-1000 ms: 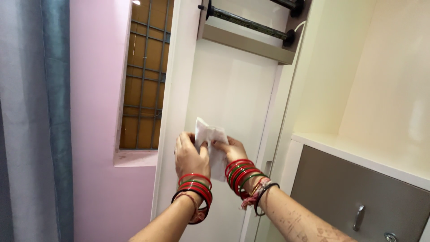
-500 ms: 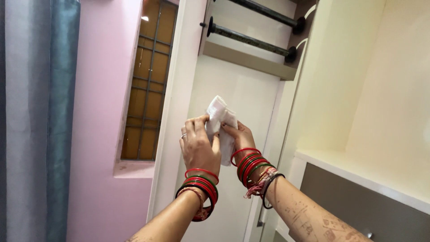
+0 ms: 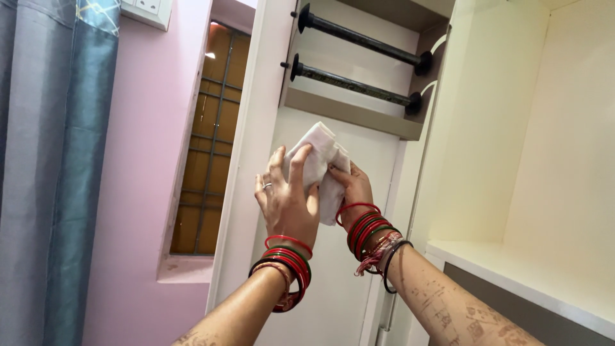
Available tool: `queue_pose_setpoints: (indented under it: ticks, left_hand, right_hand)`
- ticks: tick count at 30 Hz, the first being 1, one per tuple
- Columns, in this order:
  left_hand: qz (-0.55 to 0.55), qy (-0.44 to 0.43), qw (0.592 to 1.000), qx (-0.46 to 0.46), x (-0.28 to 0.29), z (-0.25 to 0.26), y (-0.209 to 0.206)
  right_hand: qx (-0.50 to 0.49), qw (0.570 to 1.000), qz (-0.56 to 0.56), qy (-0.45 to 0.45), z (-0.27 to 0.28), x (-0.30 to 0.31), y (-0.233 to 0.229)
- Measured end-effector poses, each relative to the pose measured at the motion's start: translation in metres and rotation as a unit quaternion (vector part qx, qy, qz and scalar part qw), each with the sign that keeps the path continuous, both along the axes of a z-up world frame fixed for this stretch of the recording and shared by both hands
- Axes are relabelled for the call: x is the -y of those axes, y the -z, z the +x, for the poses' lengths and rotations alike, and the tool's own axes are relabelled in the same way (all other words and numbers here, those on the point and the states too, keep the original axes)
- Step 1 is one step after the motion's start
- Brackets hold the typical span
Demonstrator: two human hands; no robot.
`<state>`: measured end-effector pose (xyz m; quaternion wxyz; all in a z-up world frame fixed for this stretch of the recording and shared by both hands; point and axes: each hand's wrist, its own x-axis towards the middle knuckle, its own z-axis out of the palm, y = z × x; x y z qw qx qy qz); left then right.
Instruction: The person wipes the interior surfaces of a white wardrobe with a white cloth. They clean the door edges, shelves, and the area around a hanging rod, moving systematically from one section to another.
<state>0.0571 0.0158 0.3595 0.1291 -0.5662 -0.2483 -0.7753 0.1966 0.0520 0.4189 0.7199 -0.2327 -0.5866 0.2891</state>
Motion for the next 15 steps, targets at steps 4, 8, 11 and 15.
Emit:
queue_pose_setpoints:
  ticks: [4,8,11,15]
  left_hand:
    - [-0.028,-0.005,1.000,-0.002,-0.006,-0.001,-0.018]
    - [-0.025,-0.006,1.000,-0.003,-0.011,-0.004,-0.032]
    - [-0.035,-0.008,0.999,-0.014,-0.017,-0.003,-0.042]
    - [0.014,-0.043,0.999,-0.017,-0.029,0.001,-0.058]
  right_hand:
    - [-0.007,1.000,0.028,-0.004,0.002,-0.004,-0.011]
    - [0.004,0.998,0.058,0.020,0.007,-0.006,-0.019]
    - [0.009,0.993,0.106,0.053,0.010,-0.014,-0.029]
    - [0.011,0.978,0.172,0.115,0.014,-0.025,-0.043]
